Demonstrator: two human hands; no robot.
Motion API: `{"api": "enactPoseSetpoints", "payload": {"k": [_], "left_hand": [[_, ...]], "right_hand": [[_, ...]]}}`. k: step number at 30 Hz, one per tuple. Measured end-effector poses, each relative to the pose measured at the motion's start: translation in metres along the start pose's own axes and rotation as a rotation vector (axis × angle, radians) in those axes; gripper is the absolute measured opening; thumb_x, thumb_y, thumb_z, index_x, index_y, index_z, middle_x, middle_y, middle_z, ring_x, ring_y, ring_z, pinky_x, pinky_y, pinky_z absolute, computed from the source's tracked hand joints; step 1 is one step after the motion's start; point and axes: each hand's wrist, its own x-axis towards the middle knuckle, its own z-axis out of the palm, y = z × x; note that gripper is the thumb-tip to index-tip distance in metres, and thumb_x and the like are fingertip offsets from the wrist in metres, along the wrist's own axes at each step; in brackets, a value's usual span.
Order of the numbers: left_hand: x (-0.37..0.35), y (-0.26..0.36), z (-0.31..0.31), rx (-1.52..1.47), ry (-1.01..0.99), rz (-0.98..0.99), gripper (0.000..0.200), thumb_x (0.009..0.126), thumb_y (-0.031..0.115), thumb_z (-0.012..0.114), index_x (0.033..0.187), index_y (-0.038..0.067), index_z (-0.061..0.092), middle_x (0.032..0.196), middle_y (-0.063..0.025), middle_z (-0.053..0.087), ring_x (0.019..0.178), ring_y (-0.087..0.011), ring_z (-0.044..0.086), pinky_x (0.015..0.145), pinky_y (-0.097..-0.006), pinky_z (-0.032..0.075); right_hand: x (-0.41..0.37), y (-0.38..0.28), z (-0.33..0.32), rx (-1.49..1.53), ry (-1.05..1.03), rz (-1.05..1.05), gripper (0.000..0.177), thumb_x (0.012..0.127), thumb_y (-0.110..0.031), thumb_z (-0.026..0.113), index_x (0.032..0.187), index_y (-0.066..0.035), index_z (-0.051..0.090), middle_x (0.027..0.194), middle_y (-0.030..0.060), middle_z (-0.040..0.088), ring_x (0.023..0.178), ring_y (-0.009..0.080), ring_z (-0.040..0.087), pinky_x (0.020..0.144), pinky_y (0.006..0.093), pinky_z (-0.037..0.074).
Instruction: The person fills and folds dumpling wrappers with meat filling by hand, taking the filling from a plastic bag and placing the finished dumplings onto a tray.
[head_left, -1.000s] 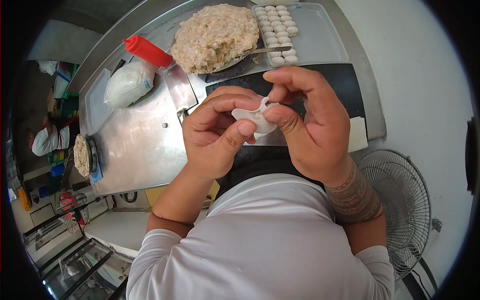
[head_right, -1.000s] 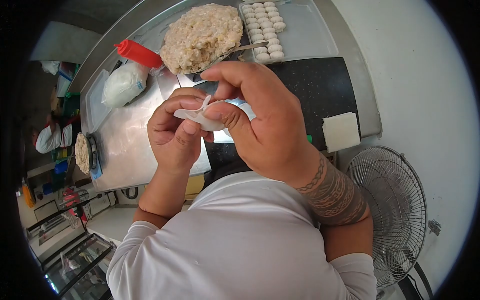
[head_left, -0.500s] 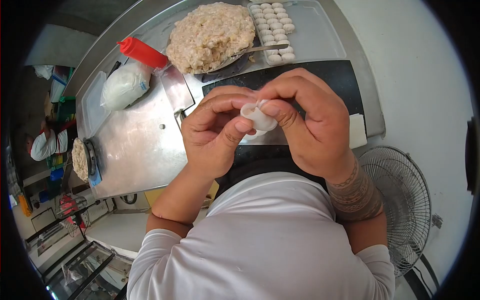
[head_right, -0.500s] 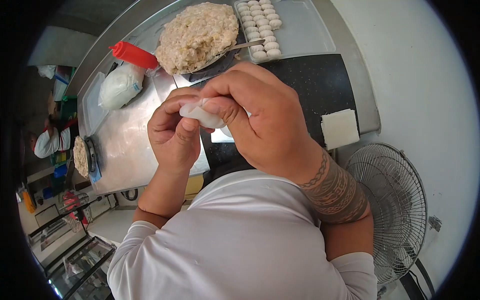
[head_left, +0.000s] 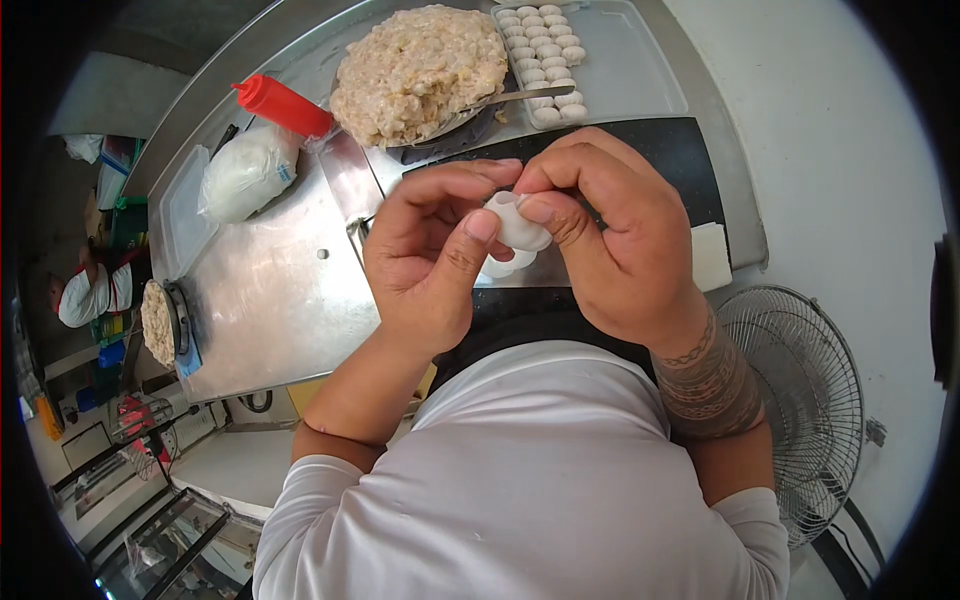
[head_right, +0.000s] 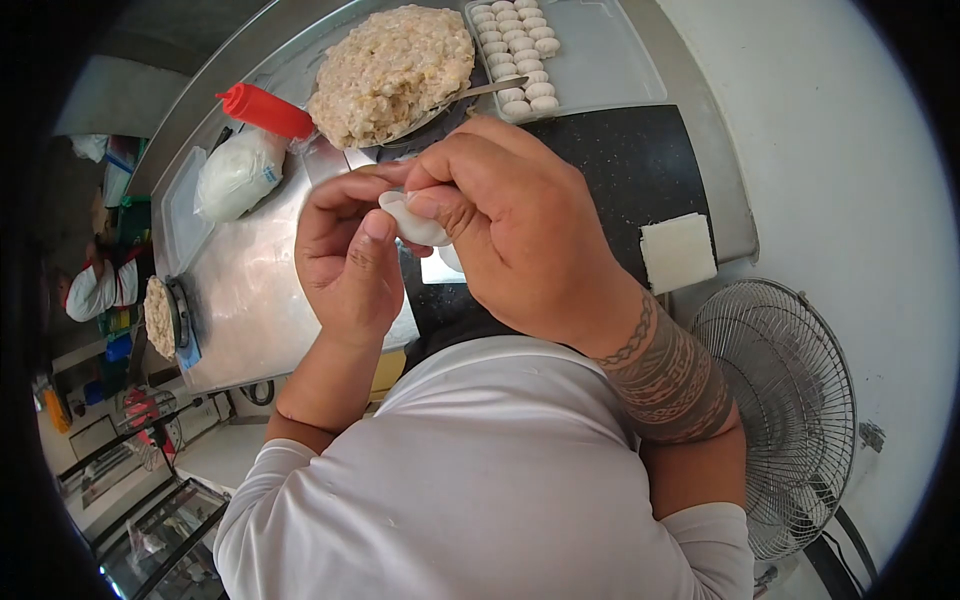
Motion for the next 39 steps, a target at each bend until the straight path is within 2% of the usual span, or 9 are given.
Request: {"api": "enactPoseSetpoints", "payload": {"k": [12, 14, 19, 22, 24, 27, 35, 37, 39], "left_hand": [[0.004, -0.006, -0.008, 0.239, -0.020, 0.059, 0.027, 0.106, 0.017, 0.058, 0.125, -0.001, 0.064, 0.125, -0.0143, 0.064, 0.099, -0.0173, 0.067, 0.085, -0.0327, 0.058], [0.002, -0.001, -0.006, -0.336, 0.043, -0.570, 0.042, 0.109, 0.031, 0.050, 0.134, -0.003, 0.054, 0.124, -0.0177, 0.064, 0.102, -0.0260, 0.069, 0.093, -0.0390, 0.058], [0.013, -0.015, -0.021, -0.763, -0.090, -0.843, 0.044, 0.107, 0.023, 0.052, 0.140, -0.006, 0.050, 0.127, -0.0166, 0.065, 0.108, -0.0277, 0.070, 0.096, -0.0425, 0.060], [0.027, -0.033, -0.030, -0.578, -0.102, -0.831, 0.048, 0.100, 0.008, 0.062, 0.145, -0.005, 0.050, 0.127, -0.0144, 0.066, 0.110, -0.0222, 0.069, 0.097, -0.0375, 0.061], [0.038, -0.044, -0.041, -0.549, -0.129, -0.825, 0.049, 0.100, 0.009, 0.062, 0.146, -0.004, 0.049, 0.127, -0.0138, 0.066, 0.109, -0.0207, 0.069, 0.096, -0.0365, 0.061], [0.043, -0.049, -0.046, -0.441, -0.154, -0.829, 0.054, 0.099, 0.010, 0.065, 0.148, -0.003, 0.048, 0.124, -0.0115, 0.068, 0.108, -0.0166, 0.069, 0.093, -0.0330, 0.060], [0.049, -0.080, -0.036, -0.201, -0.111, -0.850, 0.067, 0.095, 0.009, 0.074, 0.153, 0.002, 0.041, 0.122, -0.0116, 0.070, 0.105, -0.0156, 0.069, 0.091, -0.0300, 0.056], [0.047, -0.082, -0.034, -0.132, -0.047, -0.823, 0.066, 0.095, 0.010, 0.074, 0.152, 0.004, 0.043, 0.121, -0.0129, 0.069, 0.102, -0.0161, 0.068, 0.090, -0.0304, 0.056], [0.032, -0.096, -0.054, 0.393, -0.062, -0.772, 0.060, 0.094, 0.012, 0.074, 0.148, 0.004, 0.049, 0.118, -0.0126, 0.069, 0.099, -0.0176, 0.068, 0.090, -0.0325, 0.056]], "right_hand": [[-0.001, 0.013, 0.002, -0.296, 0.113, -0.276, 0.010, 0.085, -0.001, 0.075, 0.094, -0.002, 0.071, 0.087, 0.0070, 0.063, 0.079, 0.0221, 0.061, 0.072, 0.0321, 0.051], [0.000, 0.020, -0.002, -0.374, 0.105, -0.339, 0.014, 0.080, -0.004, 0.075, 0.093, -0.006, 0.070, 0.086, 0.0041, 0.062, 0.078, 0.0219, 0.061, 0.072, 0.0340, 0.048], [-0.011, 0.043, -0.003, -0.445, 0.083, -0.420, 0.021, 0.070, -0.009, 0.074, 0.090, -0.011, 0.068, 0.081, 0.0001, 0.057, 0.073, 0.0213, 0.060, 0.071, 0.0362, 0.045], [-0.022, 0.057, -0.015, -0.490, -0.029, -0.372, 0.030, 0.077, -0.016, 0.078, 0.106, -0.008, 0.073, 0.102, 0.0064, 0.068, 0.087, 0.0247, 0.064, 0.082, 0.0373, 0.050], [-0.021, 0.058, -0.021, -0.323, -0.022, -0.172, 0.050, 0.085, -0.028, 0.079, 0.130, -0.008, 0.070, 0.137, 0.0161, 0.063, 0.108, 0.0303, 0.064, 0.098, 0.0404, 0.050], [-0.030, 0.064, -0.042, -0.235, -0.076, 0.017, 0.066, 0.088, -0.038, 0.079, 0.144, -0.009, 0.061, 0.158, 0.0193, 0.046, 0.124, 0.0342, 0.058, 0.109, 0.0432, 0.045], [-0.010, 0.096, -0.037, -0.247, -0.266, 0.196, 0.041, 0.088, -0.019, 0.077, 0.125, -0.004, 0.069, 0.124, 0.0148, 0.070, 0.114, 0.0337, 0.064, 0.098, 0.0400, 0.051], [-0.004, 0.129, -0.045, -0.304, -0.176, 0.154, 0.033, 0.089, -0.016, 0.076, 0.119, -0.003, 0.070, 0.116, 0.0139, 0.072, 0.107, 0.0327, 0.067, 0.094, 0.0398, 0.053], [0.003, 0.173, -0.060, -0.235, 0.065, 0.392, 0.030, 0.091, -0.012, 0.074, 0.118, -0.003, 0.069, 0.111, 0.0143, 0.072, 0.102, 0.0322, 0.069, 0.091, 0.0400, 0.056]]}}
